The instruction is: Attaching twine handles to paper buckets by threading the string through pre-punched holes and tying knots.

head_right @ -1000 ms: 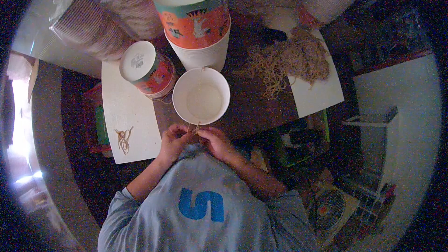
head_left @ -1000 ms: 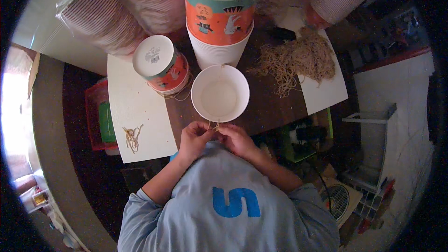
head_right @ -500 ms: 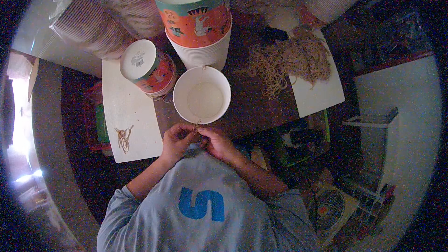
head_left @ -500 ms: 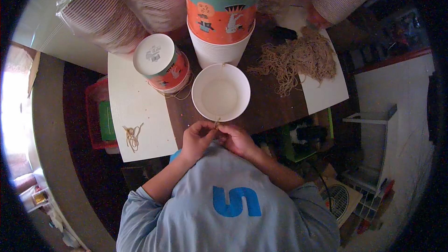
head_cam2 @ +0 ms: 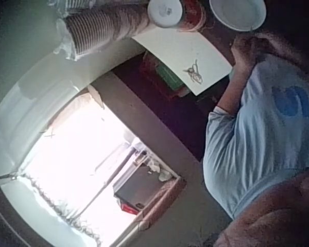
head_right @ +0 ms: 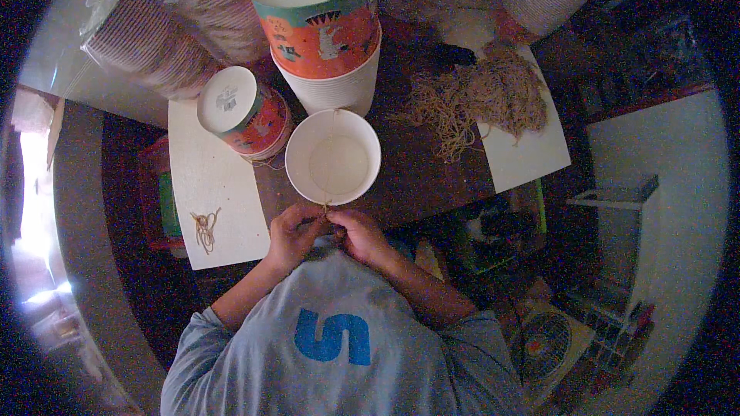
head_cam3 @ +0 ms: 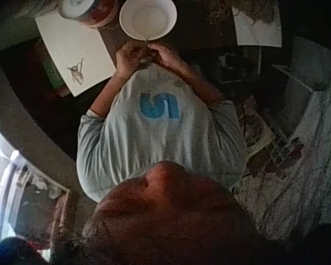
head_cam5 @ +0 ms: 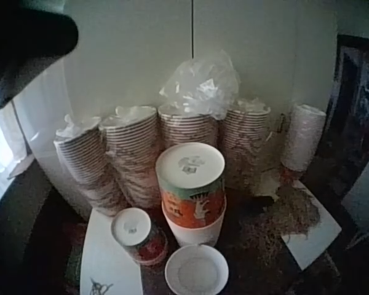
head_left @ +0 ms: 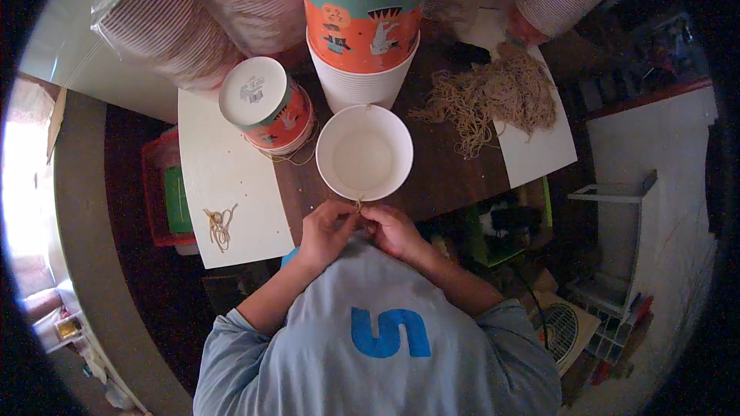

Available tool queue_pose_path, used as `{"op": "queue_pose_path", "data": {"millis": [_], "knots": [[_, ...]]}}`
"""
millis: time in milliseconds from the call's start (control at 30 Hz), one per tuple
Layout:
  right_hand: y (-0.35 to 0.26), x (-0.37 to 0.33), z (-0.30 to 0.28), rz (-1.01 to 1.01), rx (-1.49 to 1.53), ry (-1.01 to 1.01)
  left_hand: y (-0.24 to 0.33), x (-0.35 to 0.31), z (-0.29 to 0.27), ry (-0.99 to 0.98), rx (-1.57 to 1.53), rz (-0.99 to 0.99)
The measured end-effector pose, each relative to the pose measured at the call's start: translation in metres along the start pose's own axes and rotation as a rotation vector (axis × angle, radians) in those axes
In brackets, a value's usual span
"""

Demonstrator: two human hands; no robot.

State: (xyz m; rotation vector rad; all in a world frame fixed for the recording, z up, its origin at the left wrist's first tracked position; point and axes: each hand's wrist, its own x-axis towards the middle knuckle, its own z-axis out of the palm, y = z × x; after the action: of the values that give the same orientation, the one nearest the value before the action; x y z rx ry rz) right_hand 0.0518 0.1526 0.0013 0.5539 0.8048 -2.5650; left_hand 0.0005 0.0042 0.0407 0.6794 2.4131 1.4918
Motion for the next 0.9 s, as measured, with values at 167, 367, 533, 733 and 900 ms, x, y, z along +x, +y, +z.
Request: {"op": "queue_pose_path", "data": {"millis": [167, 367, 533, 733, 900], "knots": [[0.003, 0.008, -0.011, 0.091, 0.131, 0.091, 0.001, -0.004, 0.003, -0.023, -0.434, -0.317], [0.001, 0.007, 0.009, -0.071, 0.032, 0.041, 0.0, -0.005, 0.001, -0.054, -0.528, -0.403], [0.009, 0.009, -0.007, -0.036, 0.029, 0.189, -0.011, -0.005, 0.0, -0.003, -0.609, -0.478], [0.017, 0.017, -0.02, -0.404, -0.735, 0.41, -0.019, -0.006, 0.001, 0.028, -0.643, -0.409], [0.011, 0.016, -0.017, -0.46, -1.077, 0.509, -0.023, -0.006, 0.004, 0.0, -0.706, -0.435]]}}
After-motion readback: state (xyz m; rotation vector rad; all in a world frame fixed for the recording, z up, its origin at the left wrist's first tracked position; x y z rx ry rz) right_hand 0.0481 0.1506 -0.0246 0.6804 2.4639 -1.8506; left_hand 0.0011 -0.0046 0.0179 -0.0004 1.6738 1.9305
